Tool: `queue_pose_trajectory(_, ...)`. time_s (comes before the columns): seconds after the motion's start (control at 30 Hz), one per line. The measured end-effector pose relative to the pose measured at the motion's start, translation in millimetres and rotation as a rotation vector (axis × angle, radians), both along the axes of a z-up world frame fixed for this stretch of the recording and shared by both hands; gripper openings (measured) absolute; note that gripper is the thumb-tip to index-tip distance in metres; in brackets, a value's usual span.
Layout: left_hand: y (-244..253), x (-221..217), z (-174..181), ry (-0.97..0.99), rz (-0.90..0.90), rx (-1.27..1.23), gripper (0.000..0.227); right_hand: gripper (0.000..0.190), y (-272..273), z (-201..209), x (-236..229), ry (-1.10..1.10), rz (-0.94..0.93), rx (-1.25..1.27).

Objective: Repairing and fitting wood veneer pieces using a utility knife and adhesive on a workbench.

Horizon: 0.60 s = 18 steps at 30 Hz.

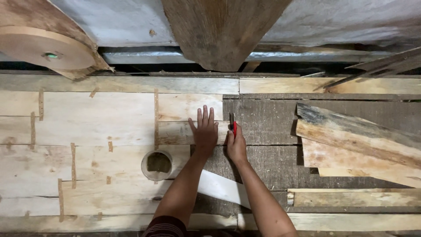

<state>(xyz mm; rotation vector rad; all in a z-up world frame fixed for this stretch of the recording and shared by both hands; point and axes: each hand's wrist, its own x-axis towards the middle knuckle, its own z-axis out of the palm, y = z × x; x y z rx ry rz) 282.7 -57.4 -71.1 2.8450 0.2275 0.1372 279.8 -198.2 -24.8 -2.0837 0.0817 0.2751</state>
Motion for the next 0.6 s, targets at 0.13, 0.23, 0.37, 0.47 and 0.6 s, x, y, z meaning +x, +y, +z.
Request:
queue_pose_trajectory(0.13,3,-4,9,-0.006,-0.015,-0.054,0.067,0.038,1,2,-1,0.155,-0.026,-0.051)
queue_pose_trajectory(0.23,3,-4,11,-0.009,-0.035,-0.017,0.064,0.044,-3,-2,-3,0.08,-0.02,-0.014)
queue_pose_trajectory(0.37,2,-5,10,-0.04,-0.02,-0.043,0.062,0.057,-3,22,-7,0.116,0.007,-0.066)
queue_pose_trajectory(0.47,2,-5,9,-0.025,-0.02,-0.03,0.061,0.06,1,45,-13,0.244,0.044,-0.158)
queue_pose_trajectory(0.6,1,-3,13,0.064,-0.002,-0.053,0.06,0.061,0,11,-29,0.036,0.173,-0.162)
